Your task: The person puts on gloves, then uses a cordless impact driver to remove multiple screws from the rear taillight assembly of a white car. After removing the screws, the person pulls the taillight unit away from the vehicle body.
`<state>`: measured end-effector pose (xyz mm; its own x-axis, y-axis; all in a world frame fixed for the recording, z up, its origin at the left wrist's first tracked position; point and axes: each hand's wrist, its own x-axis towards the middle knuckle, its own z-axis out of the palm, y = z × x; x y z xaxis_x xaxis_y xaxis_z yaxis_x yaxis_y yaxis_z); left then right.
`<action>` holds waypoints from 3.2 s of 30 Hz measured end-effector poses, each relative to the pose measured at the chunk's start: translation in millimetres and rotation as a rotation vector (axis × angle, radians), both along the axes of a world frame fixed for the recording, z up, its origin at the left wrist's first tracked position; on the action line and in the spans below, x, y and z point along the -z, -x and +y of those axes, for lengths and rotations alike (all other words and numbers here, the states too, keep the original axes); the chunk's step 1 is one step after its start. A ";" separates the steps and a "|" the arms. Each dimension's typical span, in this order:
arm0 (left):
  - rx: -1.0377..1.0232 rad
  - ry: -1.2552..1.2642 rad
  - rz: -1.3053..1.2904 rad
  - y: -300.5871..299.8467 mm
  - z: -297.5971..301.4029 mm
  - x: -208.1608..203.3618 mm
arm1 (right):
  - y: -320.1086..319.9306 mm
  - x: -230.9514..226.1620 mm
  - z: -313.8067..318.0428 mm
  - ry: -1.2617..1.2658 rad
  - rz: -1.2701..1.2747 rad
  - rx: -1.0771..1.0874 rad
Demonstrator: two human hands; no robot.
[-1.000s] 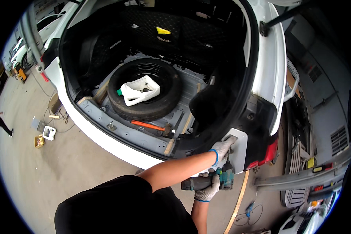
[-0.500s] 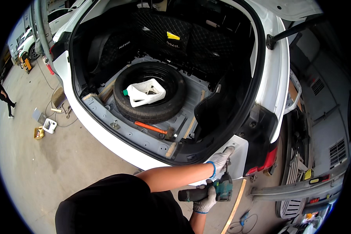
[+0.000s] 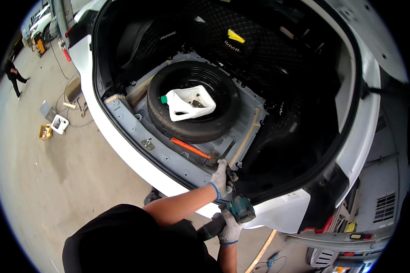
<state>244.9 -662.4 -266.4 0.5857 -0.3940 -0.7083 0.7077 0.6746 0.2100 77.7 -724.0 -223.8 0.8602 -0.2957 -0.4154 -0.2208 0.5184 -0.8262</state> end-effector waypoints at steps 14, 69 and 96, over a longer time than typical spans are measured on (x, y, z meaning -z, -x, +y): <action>-0.170 0.226 0.130 -147.4 178.6 4.4 | -153.1 -17.2 154.9 0.101 0.034 -0.138; 0.409 -0.319 -0.496 114.4 138.6 32.9 | 59.0 -8.7 72.3 0.154 -0.187 0.024; 0.125 -0.116 -0.006 219.1 495.4 28.3 | 43.1 -16.2 449.3 0.552 -0.575 -0.418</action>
